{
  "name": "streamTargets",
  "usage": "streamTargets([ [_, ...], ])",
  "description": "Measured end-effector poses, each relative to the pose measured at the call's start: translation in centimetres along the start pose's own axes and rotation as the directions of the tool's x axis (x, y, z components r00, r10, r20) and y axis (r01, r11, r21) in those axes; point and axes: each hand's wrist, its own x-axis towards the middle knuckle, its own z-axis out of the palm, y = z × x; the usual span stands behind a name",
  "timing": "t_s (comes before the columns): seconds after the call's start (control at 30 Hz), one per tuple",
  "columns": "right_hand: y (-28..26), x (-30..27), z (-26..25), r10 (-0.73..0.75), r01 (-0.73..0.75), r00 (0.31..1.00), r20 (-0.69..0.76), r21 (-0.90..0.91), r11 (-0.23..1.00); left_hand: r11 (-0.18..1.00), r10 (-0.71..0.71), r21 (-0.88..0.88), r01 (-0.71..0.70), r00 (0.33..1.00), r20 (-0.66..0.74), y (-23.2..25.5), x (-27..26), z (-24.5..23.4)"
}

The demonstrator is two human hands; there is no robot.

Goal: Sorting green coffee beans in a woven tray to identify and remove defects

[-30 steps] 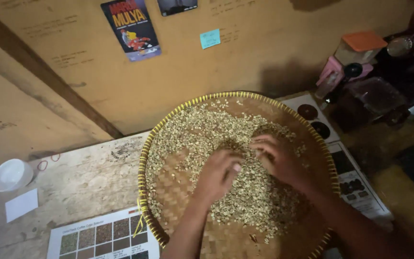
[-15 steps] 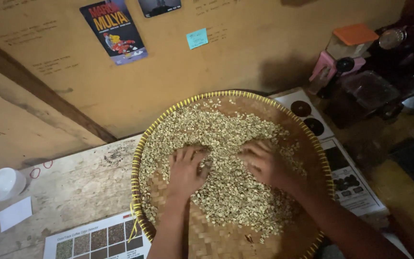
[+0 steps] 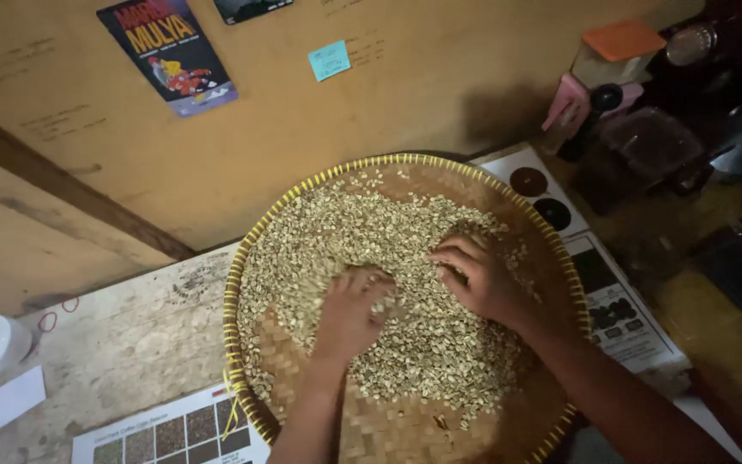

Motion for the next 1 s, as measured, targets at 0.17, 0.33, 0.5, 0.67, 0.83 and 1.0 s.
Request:
streamTargets([
  [0.17, -0.5, -0.2, 0.0, -0.052, 0.052, 0.999, 0.000, -0.026, 0.998, 0.973, -0.080, 0.200, 0.114, 0.982, -0.169, -2.9, -0.9, 0.5],
  [0.33, -2.8, -1.1, 0.7, -0.307, 0.322, 0.945, 0.109, -0.170, 0.931, 0.984, -0.018, 0.158, 0.077, 0.939, -0.343, -3.3, -0.7, 2.1],
  [0.5, -3.7, -1.2, 2.1, -0.367, 0.410, 0.894, 0.258, -0.136, 0.902, 0.931, -0.205, 0.183, 0.316, 0.867, -0.454, -4.9, -1.3, 1.5],
  [0.67, -3.2, -1.1, 2.1, -0.370, 0.400, 0.915, 0.159, -0.246, 0.883, 0.885, -0.373, 0.128, 0.449, 0.844, -0.386, -6.8, -2.2, 1.1],
  [0.83, -6.1, -2.0, 2.7, -0.431, 0.440, 0.862, 0.268, 0.026, 0.897, 0.850, -0.451, 0.110, 0.514, 0.820, -0.351, -7.3, -1.9, 1.1],
  [1.0, -4.5, -1.3, 2.5, -0.293, 0.370, 0.919, 0.264, -0.320, 0.872, 0.852, -0.414, 0.113, 0.512, 0.788, -0.455, -7.3, -1.7, 1.0],
])
